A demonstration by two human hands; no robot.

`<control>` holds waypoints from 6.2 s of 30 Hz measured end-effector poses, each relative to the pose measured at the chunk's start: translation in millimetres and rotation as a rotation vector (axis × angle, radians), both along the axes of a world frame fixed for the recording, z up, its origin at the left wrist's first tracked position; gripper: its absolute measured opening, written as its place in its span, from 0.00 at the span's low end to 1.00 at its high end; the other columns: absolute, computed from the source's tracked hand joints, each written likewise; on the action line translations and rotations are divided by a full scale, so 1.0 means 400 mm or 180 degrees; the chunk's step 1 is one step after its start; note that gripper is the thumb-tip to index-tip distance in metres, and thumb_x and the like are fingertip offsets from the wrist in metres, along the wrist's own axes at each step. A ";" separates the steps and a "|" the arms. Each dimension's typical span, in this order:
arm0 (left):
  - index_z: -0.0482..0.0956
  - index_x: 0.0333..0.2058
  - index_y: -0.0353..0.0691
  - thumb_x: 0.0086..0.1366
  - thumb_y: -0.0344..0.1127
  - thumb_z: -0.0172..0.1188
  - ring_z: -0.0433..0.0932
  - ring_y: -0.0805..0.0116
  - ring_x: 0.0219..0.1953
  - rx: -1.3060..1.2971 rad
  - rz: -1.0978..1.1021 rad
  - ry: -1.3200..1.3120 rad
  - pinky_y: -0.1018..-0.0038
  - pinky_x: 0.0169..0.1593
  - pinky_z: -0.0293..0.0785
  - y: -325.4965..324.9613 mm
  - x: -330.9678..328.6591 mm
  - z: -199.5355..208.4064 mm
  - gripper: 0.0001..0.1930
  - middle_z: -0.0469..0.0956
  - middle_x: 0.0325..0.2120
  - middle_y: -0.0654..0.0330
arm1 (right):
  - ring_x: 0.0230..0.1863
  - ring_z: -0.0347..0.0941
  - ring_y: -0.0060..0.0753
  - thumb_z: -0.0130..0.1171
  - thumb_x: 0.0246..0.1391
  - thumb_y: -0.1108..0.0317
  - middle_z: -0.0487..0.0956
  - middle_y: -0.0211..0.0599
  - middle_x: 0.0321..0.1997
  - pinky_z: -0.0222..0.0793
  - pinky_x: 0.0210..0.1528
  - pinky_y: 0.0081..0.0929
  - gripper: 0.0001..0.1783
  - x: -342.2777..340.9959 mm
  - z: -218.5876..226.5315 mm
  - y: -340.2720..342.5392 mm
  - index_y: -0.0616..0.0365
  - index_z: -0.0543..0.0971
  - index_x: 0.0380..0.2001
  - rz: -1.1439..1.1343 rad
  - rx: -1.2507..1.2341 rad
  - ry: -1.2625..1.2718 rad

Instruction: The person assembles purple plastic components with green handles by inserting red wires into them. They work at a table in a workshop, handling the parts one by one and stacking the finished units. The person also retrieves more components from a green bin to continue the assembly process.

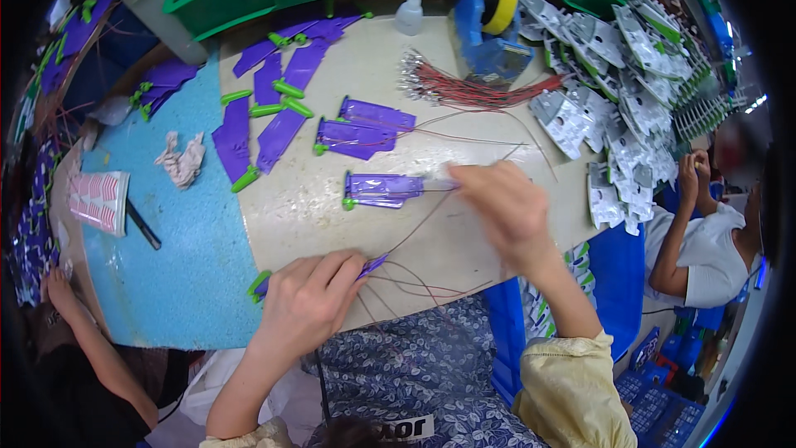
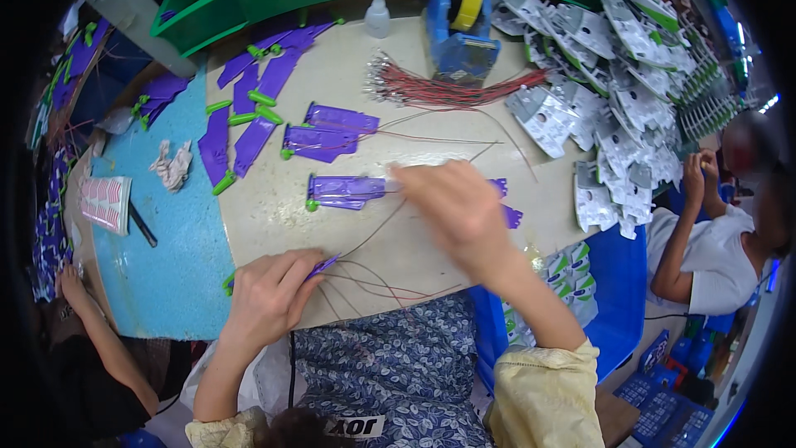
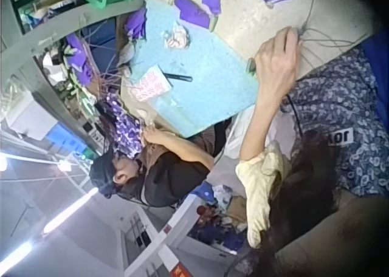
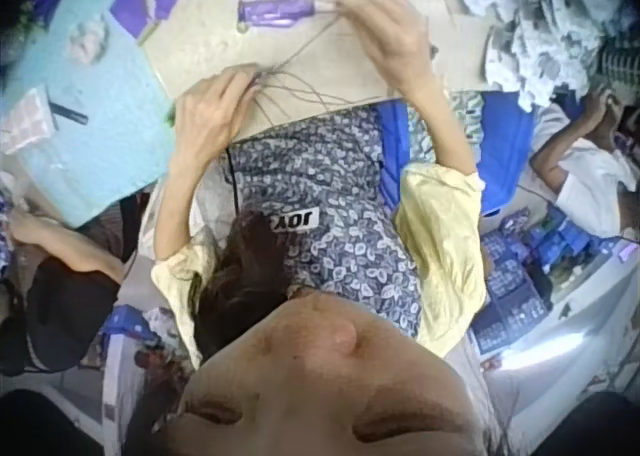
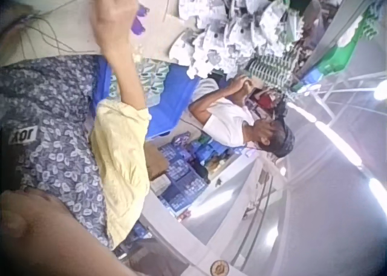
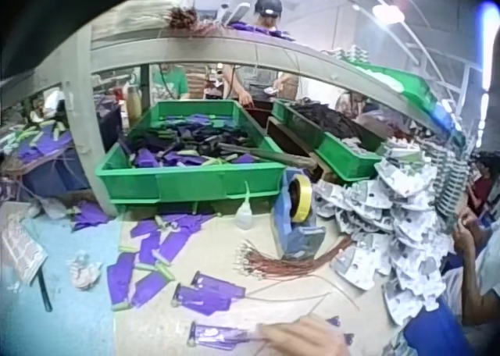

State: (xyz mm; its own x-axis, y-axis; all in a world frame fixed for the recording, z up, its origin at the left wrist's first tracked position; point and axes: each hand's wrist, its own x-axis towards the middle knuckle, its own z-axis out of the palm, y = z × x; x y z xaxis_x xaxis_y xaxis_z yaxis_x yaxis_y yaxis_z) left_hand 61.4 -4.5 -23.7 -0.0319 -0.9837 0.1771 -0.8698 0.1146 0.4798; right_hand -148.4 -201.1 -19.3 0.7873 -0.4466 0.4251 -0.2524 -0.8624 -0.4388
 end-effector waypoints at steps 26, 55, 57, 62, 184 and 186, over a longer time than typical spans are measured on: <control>0.77 0.50 0.38 0.63 0.34 0.65 0.84 0.53 0.26 -0.0050 0.0621 0.1913 0.65 0.28 0.75 -0.064 0.019 0.027 0.17 0.82 0.25 0.50 | 0.45 0.74 0.23 0.70 0.49 0.80 0.78 0.34 0.39 0.70 0.51 0.27 0.21 0.145 -0.014 0.136 0.56 0.66 0.39 0.0203 0.3347 -0.0719; 0.83 0.41 0.27 0.66 0.37 0.64 0.78 0.76 0.17 0.2039 0.1224 0.4431 0.82 0.20 0.73 -0.079 0.043 0.080 0.15 0.83 0.23 0.54 | 0.20 0.63 0.23 0.69 0.47 0.80 0.71 0.31 0.21 0.53 0.21 0.25 0.04 0.059 0.137 0.156 0.62 0.83 0.26 0.0276 0.1626 -0.0107; 0.82 0.39 0.27 0.65 0.37 0.64 0.77 0.74 0.15 0.2026 0.1373 0.4558 0.81 0.18 0.72 -0.075 0.039 0.069 0.14 0.83 0.22 0.52 | 0.19 0.61 0.23 0.70 0.46 0.80 0.71 0.31 0.21 0.52 0.21 0.24 0.04 0.074 0.125 0.159 0.63 0.84 0.27 0.0359 0.1552 -0.0305; 0.82 0.39 0.27 0.65 0.37 0.64 0.77 0.72 0.13 0.2066 0.1493 0.4782 0.81 0.16 0.71 -0.059 0.042 0.090 0.15 0.83 0.21 0.51 | 0.18 0.66 0.31 0.68 0.45 0.81 0.72 0.36 0.20 0.59 0.21 0.30 0.04 0.065 0.100 0.104 0.63 0.82 0.25 -0.0465 0.1423 -0.0226; 0.80 0.41 0.36 0.56 0.33 0.69 0.82 0.65 0.30 -0.0068 -0.0007 -0.0202 0.70 0.32 0.75 -0.014 -0.035 0.007 0.14 0.82 0.52 0.58 | 0.31 0.70 0.36 0.66 0.53 0.74 0.79 0.37 0.25 0.67 0.36 0.32 0.09 0.118 -0.049 0.014 0.60 0.87 0.39 0.0431 0.1627 0.0036; 0.80 0.40 0.36 0.57 0.34 0.68 0.81 0.64 0.30 0.0138 0.0104 -0.0261 0.70 0.32 0.75 -0.035 -0.042 0.005 0.14 0.80 0.54 0.59 | 0.32 0.71 0.37 0.68 0.51 0.73 0.78 0.36 0.27 0.68 0.36 0.33 0.09 0.132 -0.068 0.019 0.58 0.87 0.38 0.0382 0.1128 0.0031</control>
